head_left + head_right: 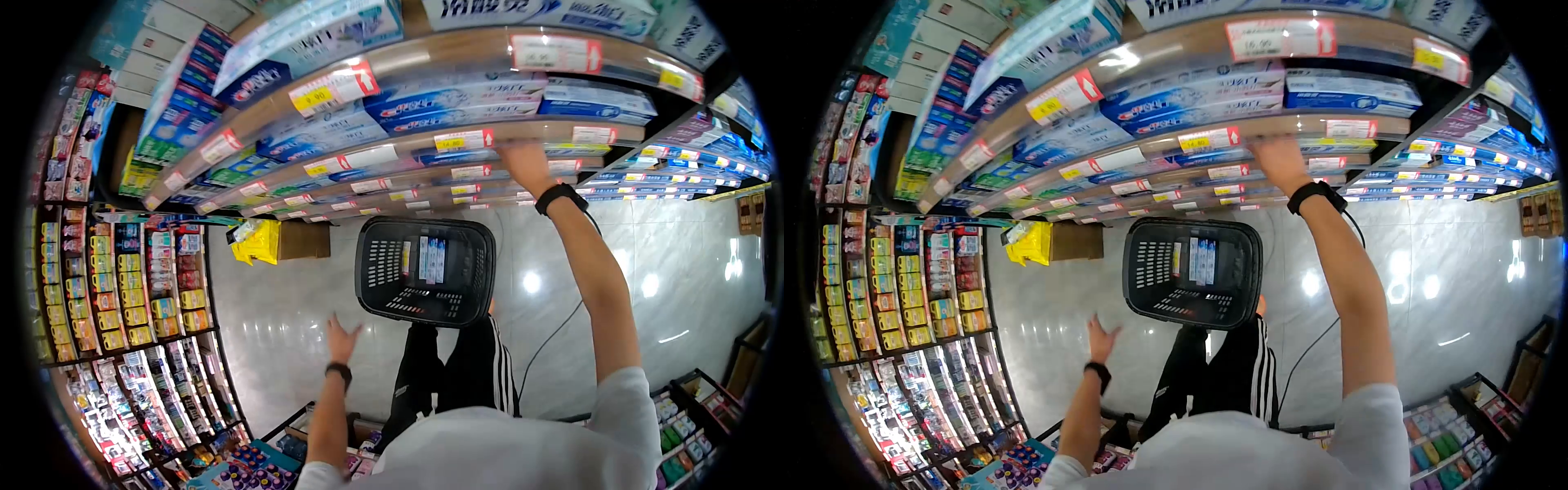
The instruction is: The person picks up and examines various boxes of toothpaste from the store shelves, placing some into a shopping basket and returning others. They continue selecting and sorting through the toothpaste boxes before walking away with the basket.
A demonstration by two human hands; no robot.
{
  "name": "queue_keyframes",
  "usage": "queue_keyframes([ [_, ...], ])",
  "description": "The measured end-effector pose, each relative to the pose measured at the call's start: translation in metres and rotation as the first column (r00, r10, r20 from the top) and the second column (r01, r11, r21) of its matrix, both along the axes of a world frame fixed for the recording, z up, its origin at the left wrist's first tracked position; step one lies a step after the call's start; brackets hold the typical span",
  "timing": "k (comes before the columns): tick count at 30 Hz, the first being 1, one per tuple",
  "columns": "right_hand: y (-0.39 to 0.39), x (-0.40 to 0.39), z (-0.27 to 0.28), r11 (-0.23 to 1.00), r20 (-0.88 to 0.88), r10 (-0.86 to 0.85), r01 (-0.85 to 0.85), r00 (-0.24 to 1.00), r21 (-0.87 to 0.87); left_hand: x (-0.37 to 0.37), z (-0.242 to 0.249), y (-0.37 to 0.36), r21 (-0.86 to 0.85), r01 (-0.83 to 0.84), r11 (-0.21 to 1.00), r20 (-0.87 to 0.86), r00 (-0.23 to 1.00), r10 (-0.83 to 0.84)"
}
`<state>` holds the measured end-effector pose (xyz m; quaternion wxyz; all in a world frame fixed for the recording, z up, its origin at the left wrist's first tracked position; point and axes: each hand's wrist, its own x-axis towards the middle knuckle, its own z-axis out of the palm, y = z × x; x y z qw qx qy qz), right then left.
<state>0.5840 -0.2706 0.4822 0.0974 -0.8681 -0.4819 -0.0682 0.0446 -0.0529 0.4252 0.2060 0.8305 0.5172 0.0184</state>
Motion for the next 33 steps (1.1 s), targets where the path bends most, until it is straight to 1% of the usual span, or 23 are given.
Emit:
queue_keyframes([
  [1, 0.003, -0.005, -0.005, 0.994, 0.093, -0.068, 0.059, 0.993, 0.093, 0.043, -0.001, 0.030, -0.013, 0.019, 1.000, 0.201, 0.979, -0.016],
  [2, 0.002, -0.007, -0.003, 0.995, 0.090, -0.070, 0.062, 0.993, 0.081, 0.096, 0.024, 0.041, 0.047, 0.048, 0.998, 0.350, 0.935, -0.061],
  [3, 0.003, -0.012, 0.004, 0.991, 0.108, -0.089, 0.077, 0.990, 0.106, 0.126, 0.016, 0.071, 0.198, 0.092, 0.976, 0.353, 0.922, -0.159],
  [5, 0.010, -0.020, 0.009, 0.984, 0.065, -0.158, 0.152, 0.985, 0.089, 0.196, 0.040, 0.093, 0.236, 0.079, 0.969, 0.465, 0.866, -0.184],
  [6, 0.013, -0.018, 0.002, 0.986, 0.064, -0.152, 0.147, 0.986, 0.076, 0.220, 0.035, 0.105, 0.255, 0.035, 0.966, 0.567, 0.804, -0.179],
  [7, 0.014, -0.015, -0.008, 0.973, 0.191, -0.116, 0.074, 0.975, 0.217, 0.236, 0.027, 0.114, 0.267, -0.011, 0.964, 0.658, 0.732, -0.174],
  [8, 0.014, -0.012, -0.014, 0.939, 0.320, -0.099, -0.018, 0.942, 0.344, 0.248, 0.026, 0.118, 0.253, -0.012, 0.967, 0.660, 0.733, -0.163],
  [9, 0.016, -0.016, -0.010, 0.933, 0.328, -0.086, -0.040, 0.941, 0.358, 0.256, 0.028, 0.120, 0.265, 0.007, 0.964, 0.678, 0.710, -0.192],
  [10, 0.018, -0.016, -0.010, 0.938, 0.331, -0.080, -0.041, 0.940, 0.345, 0.265, 0.029, 0.122, 0.281, 0.025, 0.959, 0.696, 0.683, -0.222],
  [13, 0.020, -0.023, -0.013, 0.946, 0.393, -0.149, 0.015, 0.907, 0.325, 0.278, 0.026, 0.123, 0.183, 0.020, 0.983, 0.809, 0.565, -0.162],
  [14, 0.020, -0.022, -0.014, 0.949, 0.393, -0.143, 0.014, 0.908, 0.314, 0.280, 0.023, 0.125, 0.172, 0.019, 0.985, 0.809, 0.567, -0.152],
  [16, 0.020, -0.018, -0.017, 0.947, 0.414, -0.114, -0.027, 0.903, 0.319, 0.286, 0.020, 0.127, 0.259, -0.040, 0.965, 0.777, 0.603, -0.183],
  [18, 0.018, -0.012, -0.025, 0.960, 0.415, -0.129, 0.009, 0.901, 0.279, 0.292, 0.021, 0.122, 0.228, -0.070, 0.971, 0.798, 0.585, -0.146],
  [20, 0.018, -0.009, -0.023, 0.945, 0.518, -0.086, -0.094, 0.851, 0.312, 0.296, 0.015, 0.124, 0.304, -0.110, 0.946, 0.813, 0.548, -0.197],
  [21, 0.014, -0.005, -0.024, 0.962, 0.514, -0.089, -0.061, 0.853, 0.267, 0.295, 0.014, 0.124, 0.323, -0.099, 0.941, 0.816, 0.534, -0.224],
  [24, 0.014, -0.009, -0.021, 0.970, 0.490, -0.099, -0.025, 0.866, 0.242, 0.294, 0.017, 0.121, 0.359, -0.087, 0.929, 0.790, 0.559, -0.253],
  [26, 0.012, -0.004, -0.027, 0.975, 0.472, -0.128, 0.023, 0.872, 0.221, 0.292, 0.013, 0.127, 0.378, -0.067, 0.923, 0.730, 0.635, -0.253],
  [28, 0.015, 0.000, -0.024, 0.970, 0.580, -0.055, -0.094, 0.813, 0.224, 0.295, 0.012, 0.129, 0.365, -0.049, 0.930, 0.773, 0.573, -0.273],
  [29, 0.017, -0.004, -0.024, 0.971, 0.576, -0.049, -0.097, 0.816, 0.220, 0.292, 0.013, 0.128, 0.351, -0.051, 0.935, 0.724, 0.648, -0.236],
  [30, 0.016, -0.012, -0.024, 0.950, 0.545, -0.073, -0.108, 0.835, 0.292, 0.288, 0.011, 0.128, 0.345, -0.053, 0.937, 0.721, 0.654, -0.229],
  [31, 0.016, -0.021, -0.025, 0.925, 0.513, -0.095, -0.115, 0.853, 0.362, 0.285, 0.006, 0.129, 0.330, -0.061, 0.942, 0.791, 0.563, -0.240],
  [32, 0.015, -0.035, -0.031, 0.927, 0.511, -0.086, -0.119, 0.855, 0.355, 0.280, -0.002, 0.131, 0.313, -0.070, 0.947, 0.850, 0.465, -0.247],
  [33, 0.014, -0.055, -0.043, 0.883, 0.441, -0.077, -0.145, 0.894, 0.447, 0.268, -0.014, 0.128, 0.296, -0.113, 0.949, 0.876, 0.429, -0.222],
])
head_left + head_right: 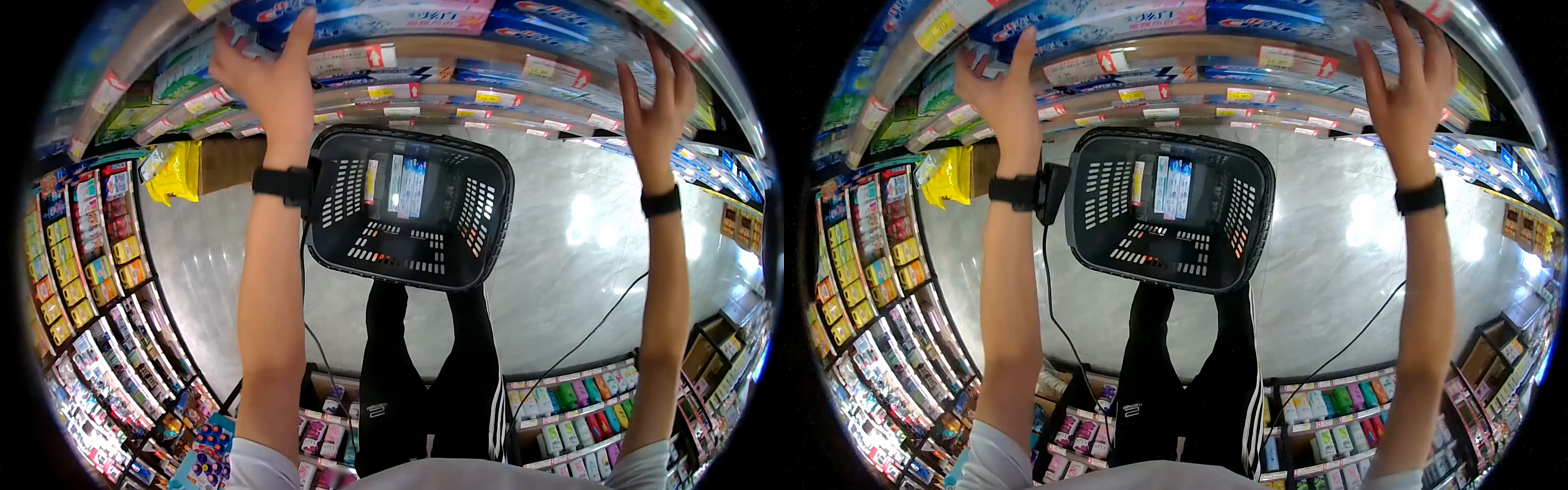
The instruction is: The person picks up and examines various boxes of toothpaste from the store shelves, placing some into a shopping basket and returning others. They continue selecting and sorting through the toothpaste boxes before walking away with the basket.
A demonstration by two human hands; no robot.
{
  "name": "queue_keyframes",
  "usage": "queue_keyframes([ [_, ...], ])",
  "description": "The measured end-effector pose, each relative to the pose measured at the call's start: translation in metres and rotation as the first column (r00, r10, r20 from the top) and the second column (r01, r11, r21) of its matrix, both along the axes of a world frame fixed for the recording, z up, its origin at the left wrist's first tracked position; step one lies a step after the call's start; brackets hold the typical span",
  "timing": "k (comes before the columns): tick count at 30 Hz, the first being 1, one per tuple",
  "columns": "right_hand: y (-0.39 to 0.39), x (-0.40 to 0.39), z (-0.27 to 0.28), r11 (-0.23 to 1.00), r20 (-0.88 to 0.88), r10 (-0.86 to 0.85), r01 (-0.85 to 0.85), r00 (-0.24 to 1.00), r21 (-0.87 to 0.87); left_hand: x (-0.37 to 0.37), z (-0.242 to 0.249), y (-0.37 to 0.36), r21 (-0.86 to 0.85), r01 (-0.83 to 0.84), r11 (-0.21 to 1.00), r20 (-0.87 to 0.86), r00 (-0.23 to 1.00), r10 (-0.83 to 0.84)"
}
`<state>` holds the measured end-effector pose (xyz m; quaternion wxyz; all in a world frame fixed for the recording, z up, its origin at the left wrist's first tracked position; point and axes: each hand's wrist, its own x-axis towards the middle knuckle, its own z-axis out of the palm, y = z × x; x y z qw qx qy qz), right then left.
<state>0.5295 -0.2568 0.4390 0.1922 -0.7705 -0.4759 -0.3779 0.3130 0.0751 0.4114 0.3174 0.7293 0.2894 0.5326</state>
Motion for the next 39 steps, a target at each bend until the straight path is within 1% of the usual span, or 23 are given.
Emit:
queue_keyframes([
  [1, -0.002, -0.022, -0.016, 0.994, -0.071, 0.060, -0.053, 0.996, 0.093, -0.015, -0.012, -0.008, -0.010, -0.005, 1.000, -0.008, 1.000, 0.005],
  [3, -0.010, -0.081, -0.077, 0.994, -0.347, 0.105, -0.106, 0.932, 0.015, -0.055, -0.042, -0.032, -0.357, 0.175, 0.918, 0.022, 0.984, -0.179],
  [6, 0.018, -0.178, -0.162, 0.945, -0.804, 0.044, -0.286, 0.593, -0.159, -0.134, -0.109, -0.090, -0.464, 0.256, 0.848, -0.406, 0.789, -0.461],
  [7, 0.026, -0.204, -0.192, 0.903, -0.858, -0.064, -0.336, 0.510, -0.267, -0.164, -0.130, -0.116, -0.590, 0.254, 0.766, -0.504, 0.625, -0.596],
  [8, 0.035, -0.227, -0.226, 0.847, -0.878, -0.202, -0.372, 0.434, -0.379, -0.185, -0.130, -0.143, -0.795, 0.189, 0.577, -0.425, 0.506, -0.751],
  [9, 0.042, -0.249, -0.260, 0.771, -0.868, -0.341, -0.421, 0.360, -0.478, -0.226, -0.163, -0.169, -0.874, 0.312, 0.372, -0.250, 0.367, -0.896],
  [10, 0.050, -0.267, -0.293, 0.722, -0.850, -0.445, -0.448, 0.282, -0.527, -0.247, -0.160, -0.190, -0.747, 0.428, 0.508, -0.456, 0.225, -0.861],
  [11, 0.061, -0.281, -0.328, 0.667, -0.813, -0.544, -0.482, 0.207, -0.569, -0.269, -0.165, -0.204, -0.887, 0.351, 0.300, -0.343, -0.066, -0.937],
  [12, 0.071, -0.290, -0.361, 0.655, -0.808, -0.553, -0.493, 0.205, -0.573, -0.291, -0.170, -0.218, -0.890, 0.405, 0.209, -0.298, -0.168, -0.940],
  [14, 0.094, -0.303, -0.424, 0.751, -0.717, -0.642, -0.411, -0.272, -0.517, -0.331, -0.183, -0.245, -0.898, 0.412, 0.154, -0.268, -0.235, -0.934],
  [15, 0.107, -0.305, -0.442, 0.769, -0.675, -0.632, -0.415, -0.380, -0.486, -0.336, -0.184, -0.242, -0.936, 0.344, 0.072, -0.160, -0.234, -0.959],
  [17, 0.108, -0.321, -0.534, 0.648, -0.667, -0.734, -0.428, -0.128, -0.630, -0.356, -0.195, -0.245, -0.905, 0.408, 0.121, -0.216, -0.196, -0.957],
  [20, 0.133, -0.323, -0.566, 0.541, -0.510, -0.841, -0.277, -0.181, -0.794, -0.351, -0.196, -0.215, -0.879, 0.442, 0.179, -0.311, -0.245, -0.918],
  [21, 0.140, -0.318, -0.566, 0.556, -0.486, -0.822, -0.233, -0.297, -0.798, -0.348, -0.195, -0.205, -0.850, 0.477, 0.221, -0.364, -0.229, -0.903],
  [23, 0.139, -0.316, -0.589, 0.598, -0.541, -0.787, -0.149, -0.296, -0.788, -0.340, -0.191, -0.189, -0.885, 0.433, 0.172, -0.289, -0.221, -0.931],
  [25, 0.136, -0.314, -0.613, 0.665, -0.601, -0.710, -0.067, -0.367, -0.744, -0.335, -0.188, -0.178, -0.872, 0.440, 0.216, -0.288, -0.104, -0.952],
  [26, 0.134, -0.312, -0.622, 0.680, -0.649, -0.730, -0.137, -0.216, -0.720, -0.332, -0.186, -0.175, -0.851, 0.453, 0.267, -0.348, -0.104, -0.932],
  [30, 0.119, -0.317, -0.639, 0.845, -0.819, -0.488, 0.071, -0.302, -0.529, -0.337, -0.203, -0.171, -0.863, 0.433, 0.260, -0.315, -0.060, -0.947],
  [33, 0.102, -0.315, -0.645, 0.783, -0.784, -0.596, 0.093, -0.174, -0.615, -0.339, -0.214, -0.166, -0.864, 0.417, 0.282, -0.296, 0.032, -0.955],
  [34, 0.106, -0.313, -0.617, 0.850, -0.836, -0.459, 0.126, -0.299, -0.512, -0.336, -0.211, -0.162, -0.890, 0.367, 0.271, -0.286, 0.014, -0.958],
  [35, 0.103, -0.315, -0.602, 0.853, -0.839, -0.455, 0.123, -0.299, -0.507, -0.335, -0.210, -0.158, -0.887, 0.356, 0.293, -0.298, 0.041, -0.954],
  [37, 0.096, -0.307, -0.565, 0.922, -0.733, -0.086, 0.225, -0.675, -0.315, -0.337, -0.209, -0.156, -0.893, 0.308, 0.327, -0.311, 0.103, -0.945],
  [39, 0.097, -0.306, -0.523, 0.853, -0.689, -0.178, 0.240, -0.702, -0.464, -0.322, -0.207, -0.143, -0.846, 0.306, 0.437, -0.395, 0.191, -0.899],
])
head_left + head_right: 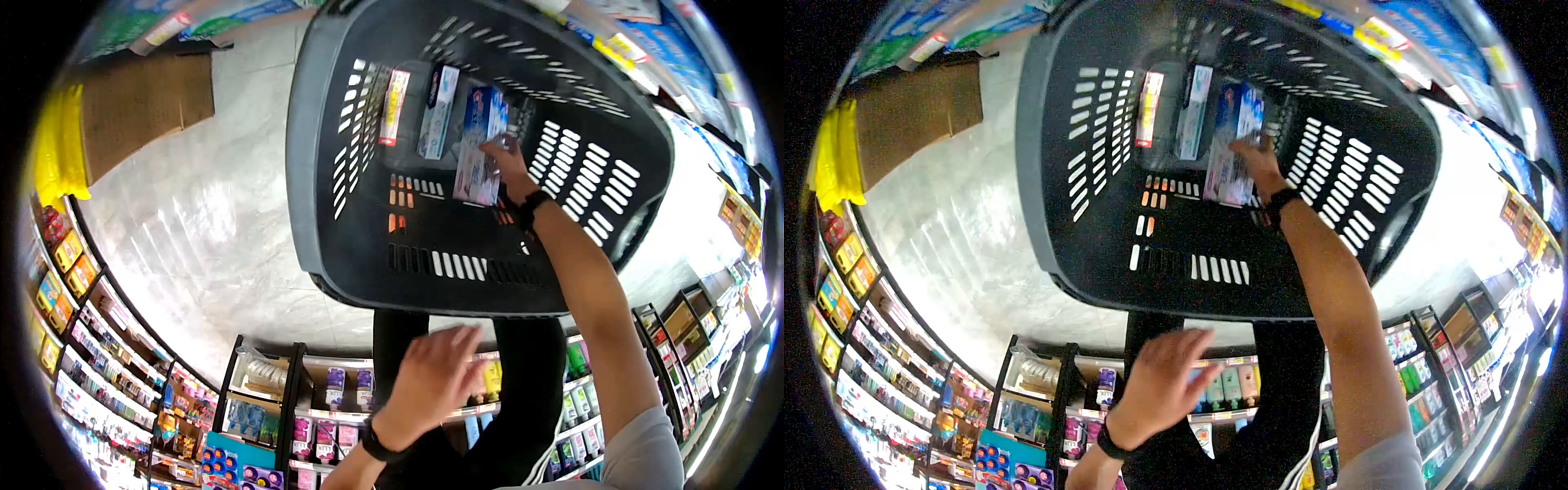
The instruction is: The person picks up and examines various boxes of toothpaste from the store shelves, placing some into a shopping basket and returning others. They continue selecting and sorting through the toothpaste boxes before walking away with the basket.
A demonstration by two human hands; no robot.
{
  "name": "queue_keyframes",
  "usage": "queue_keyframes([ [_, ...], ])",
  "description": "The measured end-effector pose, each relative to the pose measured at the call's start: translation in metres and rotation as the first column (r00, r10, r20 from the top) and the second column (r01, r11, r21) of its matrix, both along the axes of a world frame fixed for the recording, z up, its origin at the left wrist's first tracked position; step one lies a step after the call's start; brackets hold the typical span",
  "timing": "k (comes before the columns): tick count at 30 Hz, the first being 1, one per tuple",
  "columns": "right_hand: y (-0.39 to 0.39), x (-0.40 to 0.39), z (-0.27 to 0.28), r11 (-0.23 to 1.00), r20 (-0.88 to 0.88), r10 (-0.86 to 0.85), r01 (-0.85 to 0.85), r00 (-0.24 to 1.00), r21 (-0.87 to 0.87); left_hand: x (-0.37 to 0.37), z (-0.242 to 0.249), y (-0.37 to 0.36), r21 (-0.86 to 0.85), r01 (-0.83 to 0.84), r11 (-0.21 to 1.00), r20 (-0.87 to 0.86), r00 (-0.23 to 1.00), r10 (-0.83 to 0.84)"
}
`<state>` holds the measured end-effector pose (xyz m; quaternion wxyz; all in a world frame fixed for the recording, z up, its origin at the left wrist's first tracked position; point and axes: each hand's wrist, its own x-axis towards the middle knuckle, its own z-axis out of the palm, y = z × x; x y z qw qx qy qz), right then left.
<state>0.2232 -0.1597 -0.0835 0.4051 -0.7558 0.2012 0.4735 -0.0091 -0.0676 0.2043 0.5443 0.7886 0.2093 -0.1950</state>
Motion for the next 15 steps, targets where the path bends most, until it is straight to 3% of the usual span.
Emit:
queue_keyframes([
  [4, -0.010, 0.010, 0.125, 0.981, -0.261, 0.071, -0.020, 0.963, 0.191, 0.020, 0.011, 0.011, 0.026, -0.228, 0.973, -0.060, 0.971, 0.229],
  [5, -0.008, 0.011, 0.161, 0.970, -0.312, 0.102, -0.025, 0.945, 0.241, 0.025, 0.013, 0.011, -0.028, -0.372, 0.928, -0.038, 0.928, 0.371],
  [6, -0.012, 0.006, 0.188, 0.962, -0.308, 0.056, 0.031, 0.950, 0.271, 0.031, 0.016, 0.010, -0.054, -0.478, 0.877, -0.041, 0.878, 0.477],
  [8, -0.018, 0.005, 0.233, 0.837, -0.394, 0.071, 0.160, 0.916, 0.524, 0.040, 0.025, 0.009, -0.182, -0.604, 0.776, -0.152, 0.797, 0.585],
  [10, -0.017, 0.008, 0.289, 0.769, -0.441, 0.102, 0.211, 0.892, 0.604, 0.055, 0.035, 0.010, -0.389, -0.736, 0.553, -0.267, 0.665, 0.697],
  [12, -0.017, 0.014, 0.334, 0.724, -0.453, 0.189, 0.189, 0.871, 0.664, 0.077, 0.058, 0.016, -0.518, -0.763, 0.387, -0.334, 0.597, 0.729],
  [15, -0.025, 0.025, 0.370, 0.690, -0.313, 0.385, -0.046, 0.868, 0.722, 0.102, 0.083, 0.013, -0.717, -0.691, 0.088, -0.459, 0.563, 0.687],
])
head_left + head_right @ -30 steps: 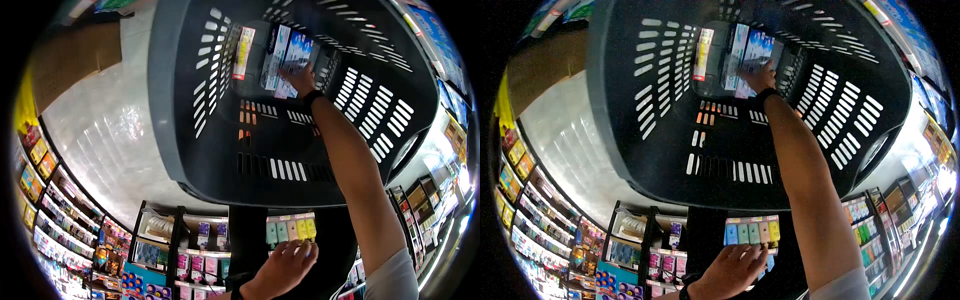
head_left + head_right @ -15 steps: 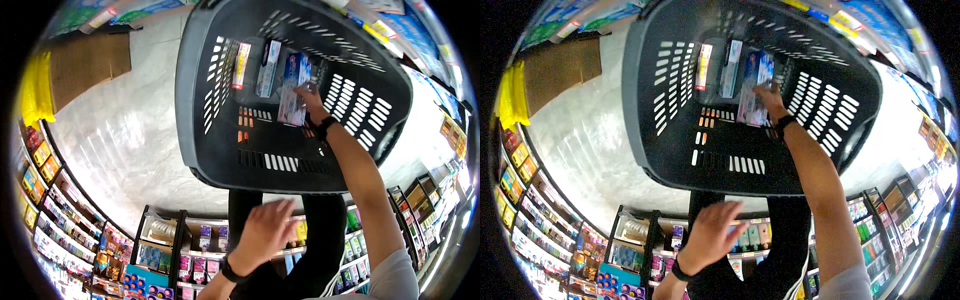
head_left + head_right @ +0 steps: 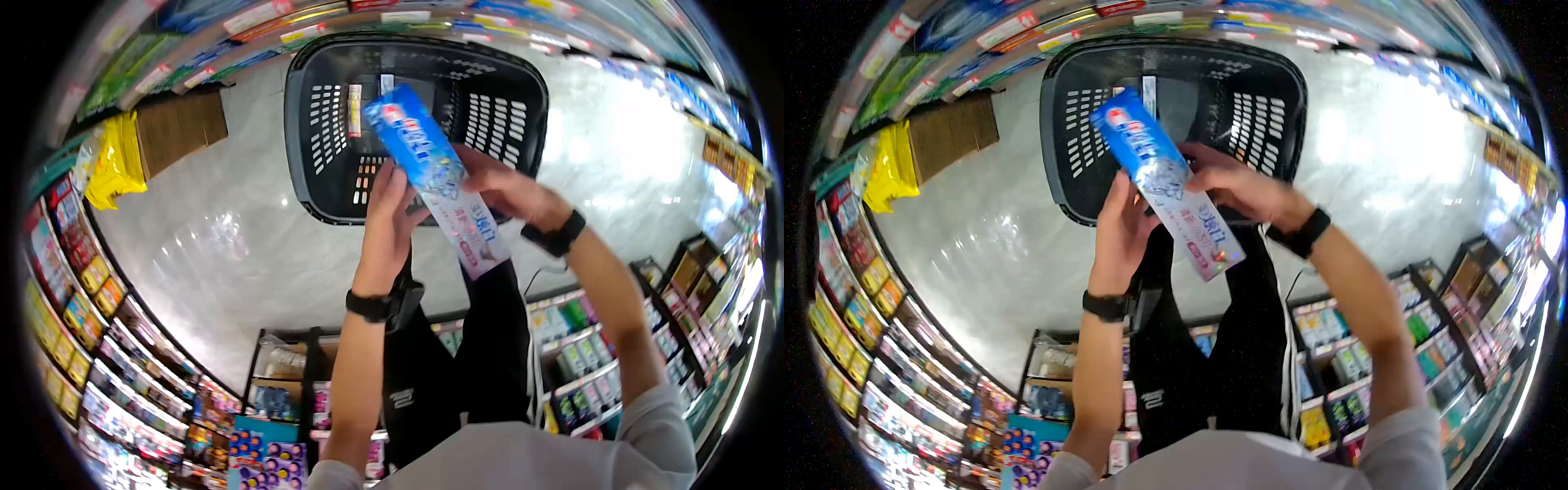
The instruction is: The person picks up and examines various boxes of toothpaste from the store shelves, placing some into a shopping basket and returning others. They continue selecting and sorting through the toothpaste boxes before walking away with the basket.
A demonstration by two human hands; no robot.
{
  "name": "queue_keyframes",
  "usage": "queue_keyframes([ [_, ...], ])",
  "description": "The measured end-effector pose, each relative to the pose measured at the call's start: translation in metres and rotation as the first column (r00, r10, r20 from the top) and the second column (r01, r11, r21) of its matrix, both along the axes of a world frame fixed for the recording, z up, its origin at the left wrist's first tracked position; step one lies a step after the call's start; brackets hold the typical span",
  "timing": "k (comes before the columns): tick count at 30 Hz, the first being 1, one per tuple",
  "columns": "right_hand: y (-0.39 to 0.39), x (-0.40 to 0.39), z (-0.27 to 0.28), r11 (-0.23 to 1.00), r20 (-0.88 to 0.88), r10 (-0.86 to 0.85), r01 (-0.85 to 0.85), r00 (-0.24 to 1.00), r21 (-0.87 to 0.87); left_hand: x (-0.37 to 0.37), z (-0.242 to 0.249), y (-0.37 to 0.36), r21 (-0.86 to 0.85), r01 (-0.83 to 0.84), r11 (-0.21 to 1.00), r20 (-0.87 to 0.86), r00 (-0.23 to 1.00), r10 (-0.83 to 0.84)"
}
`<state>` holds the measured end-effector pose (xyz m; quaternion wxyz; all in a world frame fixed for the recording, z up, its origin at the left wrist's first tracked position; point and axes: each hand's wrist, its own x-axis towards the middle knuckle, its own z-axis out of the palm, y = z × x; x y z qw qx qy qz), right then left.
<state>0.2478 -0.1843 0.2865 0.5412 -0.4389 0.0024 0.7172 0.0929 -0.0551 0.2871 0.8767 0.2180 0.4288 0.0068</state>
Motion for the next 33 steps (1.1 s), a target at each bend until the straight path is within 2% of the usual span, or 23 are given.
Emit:
queue_keyframes([
  [2, -0.003, 0.016, 0.019, 0.986, 0.034, 0.165, -0.164, 0.986, -0.013, 0.016, 0.024, -0.008, -0.141, -0.062, 0.988, 0.138, 0.987, 0.082],
  [3, -0.001, 0.027, 0.033, 0.970, 0.041, 0.243, -0.243, 0.969, -0.008, 0.018, 0.032, -0.017, -0.147, -0.019, 0.989, 0.141, 0.989, 0.040],
  [5, -0.001, 0.049, 0.054, 0.948, 0.056, 0.318, -0.318, 0.947, -0.005, 0.027, 0.047, -0.033, -0.087, -0.181, 0.980, 0.313, 0.929, 0.199],
  [6, 0.001, 0.062, 0.063, 0.915, 0.086, 0.404, -0.404, 0.911, -0.024, 0.034, 0.053, -0.042, -0.062, -0.230, 0.971, 0.332, 0.913, 0.237],
  [9, 0.001, 0.084, 0.091, 0.858, 0.206, 0.511, -0.511, 0.834, -0.055, 0.049, 0.071, -0.063, -0.014, -0.324, 0.946, 0.369, 0.878, 0.306],
  [12, -0.008, 0.086, 0.103, 0.888, 0.172, 0.447, -0.459, 0.878, 0.033, 0.058, 0.085, -0.076, 0.039, -0.362, 0.931, 0.386, 0.865, 0.320],
  [13, -0.014, 0.086, 0.096, 0.886, 0.171, 0.441, -0.458, 0.881, 0.070, 0.051, 0.073, -0.079, 0.042, -0.371, 0.928, 0.324, 0.883, 0.339],
  [14, -0.017, 0.082, 0.095, 0.893, 0.189, 0.422, -0.442, 0.887, 0.084, 0.055, 0.085, -0.081, 0.079, -0.382, 0.921, 0.250, 0.902, 0.353],
  [15, -0.020, 0.074, 0.101, 0.911, 0.243, 0.371, -0.402, 0.896, 0.092, 0.050, 0.076, -0.084, 0.063, -0.386, 0.920, 0.243, 0.900, 0.361],
  [16, -0.022, 0.073, 0.108, 0.885, 0.317, 0.430, -0.464, 0.845, 0.040, 0.050, 0.075, -0.087, 0.101, -0.392, 0.914, 0.223, 0.905, 0.364],
  [17, -0.027, 0.065, 0.110, 0.911, 0.346, 0.359, -0.407, 0.867, 0.074, 0.050, 0.068, -0.089, 0.118, -0.379, 0.918, 0.235, 0.909, 0.345],
  [18, -0.033, 0.059, 0.118, 0.938, 0.276, 0.294, -0.331, 0.915, 0.098, 0.046, 0.064, -0.092, 0.108, -0.362, 0.926, 0.246, 0.912, 0.328],
  [19, -0.042, 0.049, 0.104, 0.957, 0.241, 0.233, -0.267, 0.942, 0.116, 0.041, 0.059, -0.093, 0.040, -0.365, 0.930, 0.241, 0.907, 0.346],
  [20, -0.048, 0.044, 0.112, 0.970, 0.269, 0.213, -0.237, 0.939, 0.059, 0.038, 0.052, -0.096, 0.008, -0.363, 0.932, 0.227, 0.908, 0.352],
  [22, -0.066, 0.020, 0.077, 0.988, 0.251, 0.084, -0.113, 0.964, 0.104, 0.030, 0.036, -0.103, -0.037, -0.339, 0.940, 0.185, 0.922, 0.340],
  [25, -0.089, -0.005, 0.052, 0.998, 0.217, 0.036, -0.048, 0.975, 0.047, 0.019, 0.021, -0.121, -0.065, -0.313, 0.948, 0.087, 0.944, 0.318],
  [27, -0.100, -0.015, 0.050, 1.000, 0.110, 0.003, -0.003, 0.994, -0.004, 0.016, 0.023, -0.132, -0.066, -0.309, 0.949, 0.031, 0.950, 0.312],
  [31, -0.124, -0.023, 0.049, 0.993, 0.042, -0.052, 0.056, 0.998, -0.099, 0.005, 0.007, -0.154, -0.101, -0.275, 0.956, -0.034, 0.961, 0.273],
  [33, -0.136, -0.024, 0.040, 0.992, 0.063, -0.106, 0.110, 0.992, -0.066, 0.007, 0.000, -0.164, -0.124, -0.272, 0.954, -0.047, 0.962, 0.268],
])
